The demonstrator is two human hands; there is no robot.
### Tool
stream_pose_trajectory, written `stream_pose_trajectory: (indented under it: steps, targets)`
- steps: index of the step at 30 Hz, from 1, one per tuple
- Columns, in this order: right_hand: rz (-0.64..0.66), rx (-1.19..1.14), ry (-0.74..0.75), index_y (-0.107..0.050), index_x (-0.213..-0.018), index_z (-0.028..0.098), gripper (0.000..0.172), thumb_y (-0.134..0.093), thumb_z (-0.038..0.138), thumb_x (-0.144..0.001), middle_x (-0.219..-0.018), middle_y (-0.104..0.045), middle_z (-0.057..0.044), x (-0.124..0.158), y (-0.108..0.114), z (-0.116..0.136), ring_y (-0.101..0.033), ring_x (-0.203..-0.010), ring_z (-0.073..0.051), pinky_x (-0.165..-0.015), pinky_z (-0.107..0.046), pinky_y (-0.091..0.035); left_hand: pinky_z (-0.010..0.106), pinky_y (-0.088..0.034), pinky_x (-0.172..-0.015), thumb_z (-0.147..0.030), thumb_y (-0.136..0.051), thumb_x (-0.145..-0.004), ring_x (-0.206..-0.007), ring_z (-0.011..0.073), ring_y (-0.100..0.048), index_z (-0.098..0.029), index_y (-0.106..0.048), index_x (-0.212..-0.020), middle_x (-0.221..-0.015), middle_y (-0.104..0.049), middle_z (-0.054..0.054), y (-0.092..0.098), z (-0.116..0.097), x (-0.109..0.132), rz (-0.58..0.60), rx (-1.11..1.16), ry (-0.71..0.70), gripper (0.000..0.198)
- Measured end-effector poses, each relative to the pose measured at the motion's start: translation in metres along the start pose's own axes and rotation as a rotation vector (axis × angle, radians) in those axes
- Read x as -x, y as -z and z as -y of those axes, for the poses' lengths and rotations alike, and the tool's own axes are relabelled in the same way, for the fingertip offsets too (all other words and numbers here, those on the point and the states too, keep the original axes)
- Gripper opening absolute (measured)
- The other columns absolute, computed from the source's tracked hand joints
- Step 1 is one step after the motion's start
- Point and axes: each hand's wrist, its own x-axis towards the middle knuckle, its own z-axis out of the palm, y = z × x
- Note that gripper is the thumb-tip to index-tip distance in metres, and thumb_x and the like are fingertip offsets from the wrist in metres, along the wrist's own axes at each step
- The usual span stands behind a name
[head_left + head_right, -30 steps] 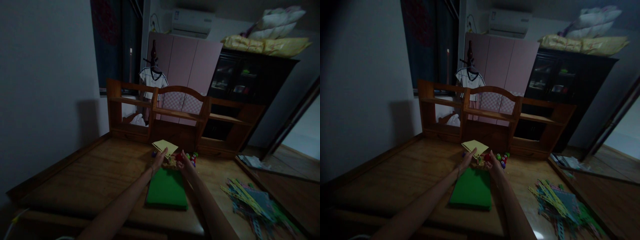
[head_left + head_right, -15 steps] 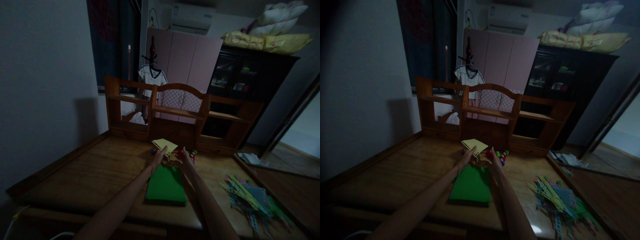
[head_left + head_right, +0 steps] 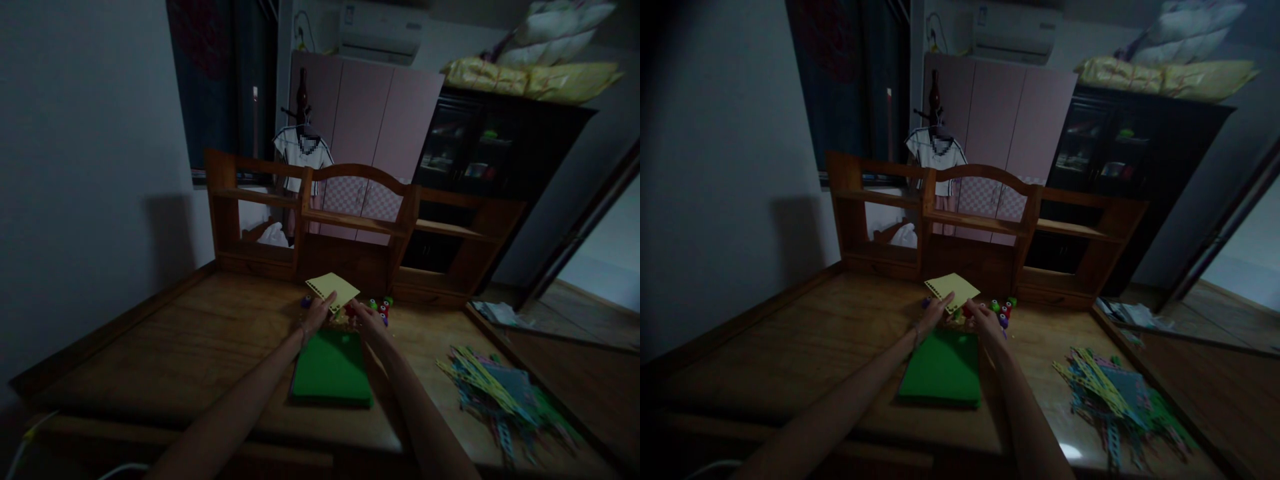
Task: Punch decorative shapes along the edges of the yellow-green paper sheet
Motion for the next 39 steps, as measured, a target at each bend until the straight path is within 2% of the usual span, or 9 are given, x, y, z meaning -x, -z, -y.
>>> stream_pose_trajectory:
  steps: [4, 8, 13, 18, 21, 28, 39]
  targets:
    - [0.003, -0.007, -0.031, -0.066, -0.077, 0.015, 0.040, -0.072, 0.053, -0.064, -0.071, -0.065, -0.004, -0.001, -0.001, -0.003, -0.053, -0.051, -0.010, -0.048, -0.021, -0.039, 0.025, -0.038, -0.051, -0.064, -0.057, -0.071, -0.049, 0.0128, -0.050, -0.013, -0.059, -0.063, -0.057, -0.059, 0.003, -0.001, 0.003, -0.001, 0.006, -0.035, 0.051, 0.051]
    - [0.026, -0.031, -0.031, -0.067, -0.079, 0.014, 0.041, -0.072, 0.052, -0.065, -0.072, -0.065, -0.005, -0.001, -0.001, -0.005, -0.054, -0.052, -0.009, -0.050, -0.020, -0.041, 0.024, -0.035, -0.049, -0.065, -0.056, -0.070, -0.047, 0.0115, -0.047, -0.014, -0.056, -0.060, -0.053, -0.055, 0.001, -0.001, 0.004, -0.001, 0.021, -0.069, 0.046, 0.052]
    - [0.011, -0.079, -0.043, -0.067, -0.075, 0.014, 0.038, -0.075, 0.049, -0.063, -0.071, -0.065, -0.004, -0.001, -0.004, -0.006, -0.054, -0.052, -0.008, -0.051, -0.020, -0.043, 0.026, -0.039, -0.057, -0.064, -0.055, -0.072, -0.056, 0.0146, -0.052, -0.013, -0.061, -0.068, -0.059, -0.060, 0.003, 0.000, -0.001, 0.003, -0.005, -0.106, 0.036, 0.051]
    - [0.057, -0.120, -0.046, -0.067, -0.075, 0.015, 0.033, -0.074, 0.046, -0.065, -0.068, -0.063, -0.002, 0.000, -0.006, -0.006, -0.053, -0.052, -0.008, -0.052, -0.020, -0.044, 0.028, -0.043, -0.070, -0.058, -0.056, -0.075, -0.074, 0.0197, -0.060, -0.010, -0.067, -0.085, -0.080, -0.068, 0.008, -0.002, -0.003, 0.003, 0.070, -0.067, -0.004, 0.050]
    - [0.067, -0.127, -0.054, -0.067, -0.075, 0.016, 0.031, -0.073, 0.045, -0.067, -0.068, -0.063, -0.001, 0.000, -0.005, -0.007, -0.053, -0.053, -0.009, -0.052, -0.020, -0.043, 0.029, -0.044, -0.072, -0.057, -0.057, -0.075, -0.080, 0.0213, -0.061, -0.010, -0.067, -0.092, -0.088, -0.069, 0.009, -0.002, 0.002, -0.001, 0.096, -0.052, 0.005, 0.050]
    - [0.054, -0.110, -0.035, -0.065, -0.070, 0.017, 0.027, -0.073, 0.043, -0.068, -0.065, -0.061, 0.001, 0.000, -0.005, -0.009, -0.053, -0.054, -0.009, -0.052, -0.021, -0.041, 0.031, -0.045, -0.073, -0.054, -0.055, -0.078, -0.077, 0.0217, -0.062, -0.010, -0.068, -0.083, -0.077, -0.070, 0.009, -0.003, 0.002, -0.001, 0.146, -0.064, 0.031, 0.046]
    - [0.030, -0.061, -0.048, -0.062, -0.065, 0.019, 0.028, -0.073, 0.045, -0.065, -0.058, -0.059, 0.001, 0.002, -0.005, -0.008, -0.053, -0.052, -0.012, -0.051, -0.024, -0.040, 0.031, -0.044, -0.071, -0.053, -0.059, -0.075, -0.074, 0.0223, -0.061, -0.013, -0.065, -0.068, -0.067, -0.067, 0.007, -0.005, -0.007, 0.004, 0.127, -0.076, 0.030, 0.041]
